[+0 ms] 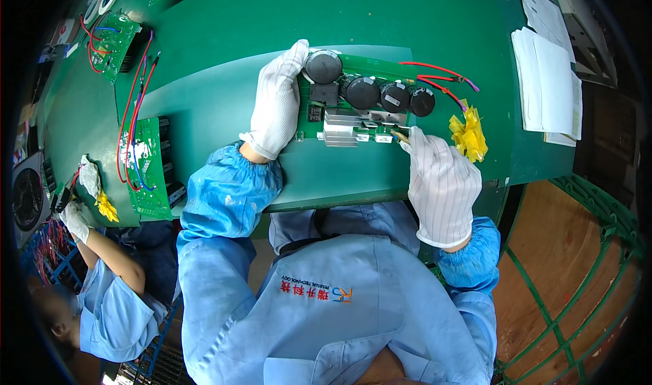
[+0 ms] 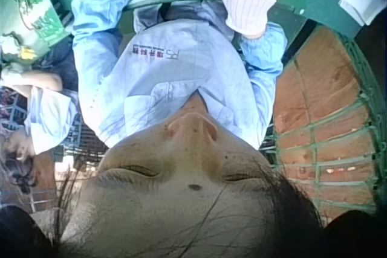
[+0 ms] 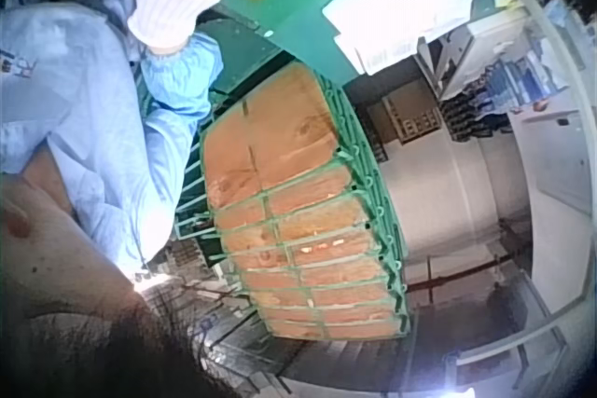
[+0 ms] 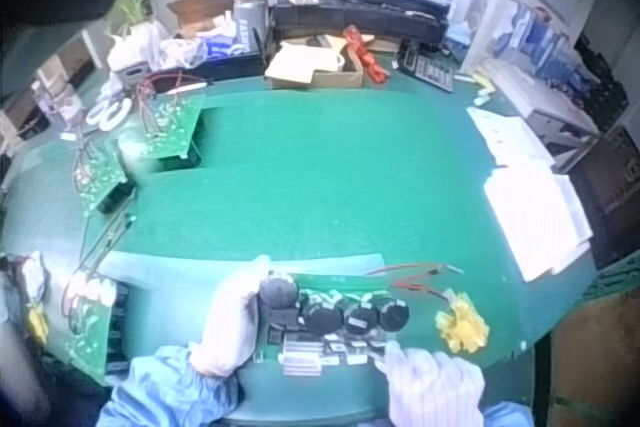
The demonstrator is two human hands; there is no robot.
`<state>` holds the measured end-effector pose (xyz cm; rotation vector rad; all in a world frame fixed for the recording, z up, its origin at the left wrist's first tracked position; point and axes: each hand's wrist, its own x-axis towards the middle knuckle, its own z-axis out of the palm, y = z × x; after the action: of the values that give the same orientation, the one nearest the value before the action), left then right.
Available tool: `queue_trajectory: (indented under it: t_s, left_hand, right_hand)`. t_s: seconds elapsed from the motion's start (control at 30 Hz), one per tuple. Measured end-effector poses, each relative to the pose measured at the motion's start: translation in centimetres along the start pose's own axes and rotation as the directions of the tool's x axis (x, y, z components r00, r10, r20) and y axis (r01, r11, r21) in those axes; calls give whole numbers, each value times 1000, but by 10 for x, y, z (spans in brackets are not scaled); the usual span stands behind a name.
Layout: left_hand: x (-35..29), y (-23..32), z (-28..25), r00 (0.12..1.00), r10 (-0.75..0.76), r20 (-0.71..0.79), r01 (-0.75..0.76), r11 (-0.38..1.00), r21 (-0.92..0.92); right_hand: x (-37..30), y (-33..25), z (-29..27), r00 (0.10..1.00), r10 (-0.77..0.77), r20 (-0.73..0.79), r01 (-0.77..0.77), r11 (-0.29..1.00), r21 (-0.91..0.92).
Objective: Assemble electronic components onto a printed circuit board.
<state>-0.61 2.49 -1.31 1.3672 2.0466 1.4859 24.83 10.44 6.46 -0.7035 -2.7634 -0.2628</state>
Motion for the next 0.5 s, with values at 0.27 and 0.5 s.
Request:
queue_trajectory:
  t_s: [0.27,0.5]
  left_hand:
    - [-1,-3,-1,994,107,-11,-105,990,98]
    - [-1,-5,-1,995,101,-25,-99,991,95]
  right_hand:
    - [2,-2,0,1000,-2,26,1,1000,24]
    - [-3,6,6,1000,-24,9,22,989,147]
